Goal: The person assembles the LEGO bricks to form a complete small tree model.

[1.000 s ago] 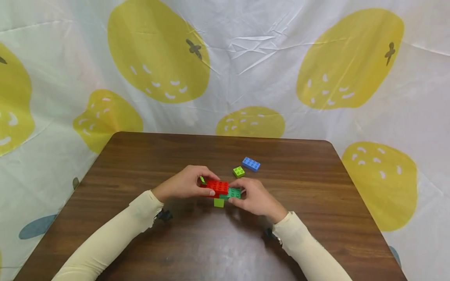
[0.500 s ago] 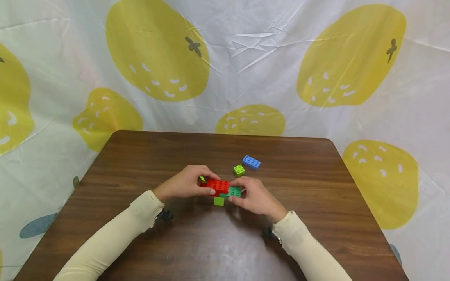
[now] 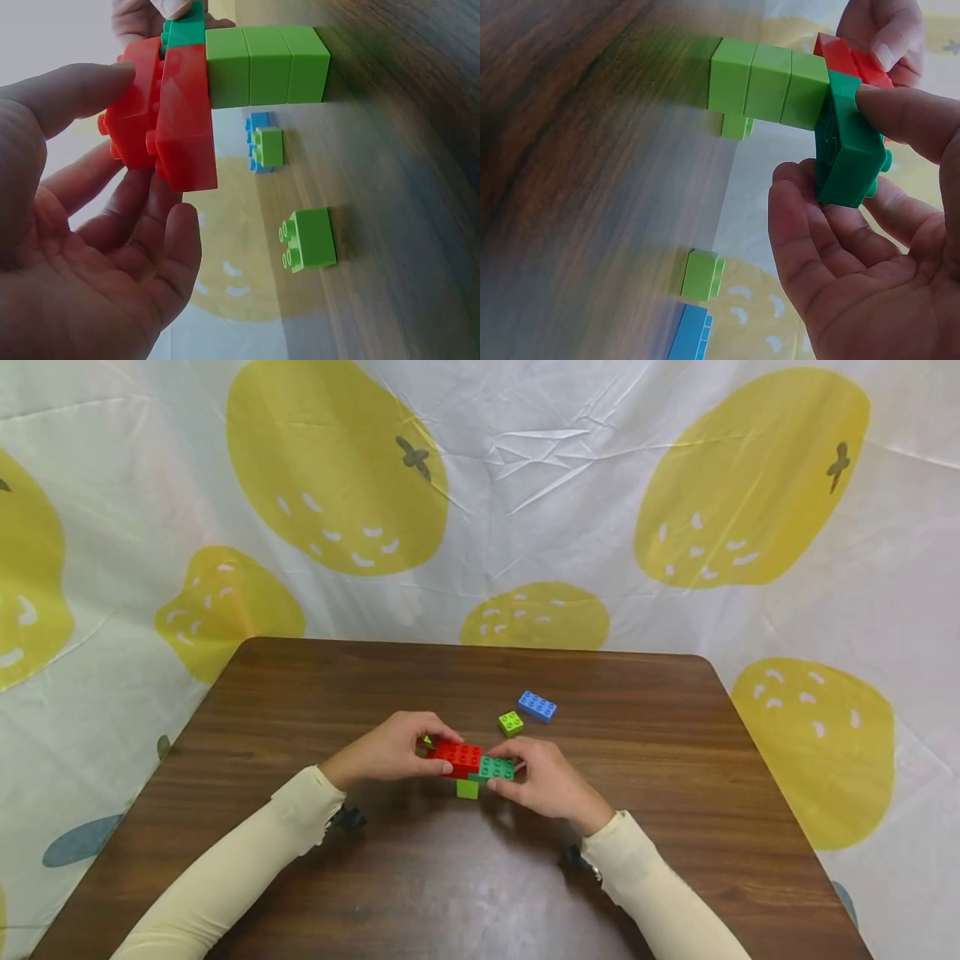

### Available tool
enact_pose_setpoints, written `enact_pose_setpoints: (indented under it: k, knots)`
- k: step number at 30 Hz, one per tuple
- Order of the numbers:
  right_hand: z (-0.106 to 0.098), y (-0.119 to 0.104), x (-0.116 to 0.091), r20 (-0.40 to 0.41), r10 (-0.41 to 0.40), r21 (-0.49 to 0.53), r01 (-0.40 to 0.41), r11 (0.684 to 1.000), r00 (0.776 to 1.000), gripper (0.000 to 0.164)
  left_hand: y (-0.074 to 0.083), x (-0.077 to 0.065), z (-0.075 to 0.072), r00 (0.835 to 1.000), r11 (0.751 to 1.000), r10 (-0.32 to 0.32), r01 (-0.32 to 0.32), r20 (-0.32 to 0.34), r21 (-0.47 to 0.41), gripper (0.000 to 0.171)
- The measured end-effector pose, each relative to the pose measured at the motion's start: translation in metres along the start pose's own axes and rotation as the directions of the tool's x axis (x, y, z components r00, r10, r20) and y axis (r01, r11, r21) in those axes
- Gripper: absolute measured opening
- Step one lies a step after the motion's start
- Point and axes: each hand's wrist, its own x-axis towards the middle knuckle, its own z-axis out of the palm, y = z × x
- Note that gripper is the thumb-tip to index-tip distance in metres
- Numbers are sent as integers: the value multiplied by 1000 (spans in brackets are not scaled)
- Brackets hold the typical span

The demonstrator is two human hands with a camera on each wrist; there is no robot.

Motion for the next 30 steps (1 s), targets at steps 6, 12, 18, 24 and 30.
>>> enact_pose_setpoints:
  k: [6, 12, 18, 24, 30]
  knots:
    - [2, 2, -1, 3, -8, -4, 8, 1000, 1000, 37, -1, -2, 4, 1000, 999, 17, -16, 5, -29, 44]
    - [2, 2, -2, 1, -16, -10, 16, 1000, 1000, 36, -1, -2, 8, 998, 997, 49, -51, -34, -49, 37]
    - [1, 1, -1, 5, -11, 2, 11, 1000, 1000, 36, -1, -1, 8, 998, 997, 42, -45, -56, -62, 38]
    - [1, 1, 0, 4, -9, -4, 9, 1000, 1000, 36, -3, 1, 10, 998, 998, 30, -33, -52, -57, 39]
    - [2, 1, 0, 1, -9, -9, 9, 1000, 1000, 35, -10, 2, 16, 997, 991, 19, -27, -69, -130, 37]
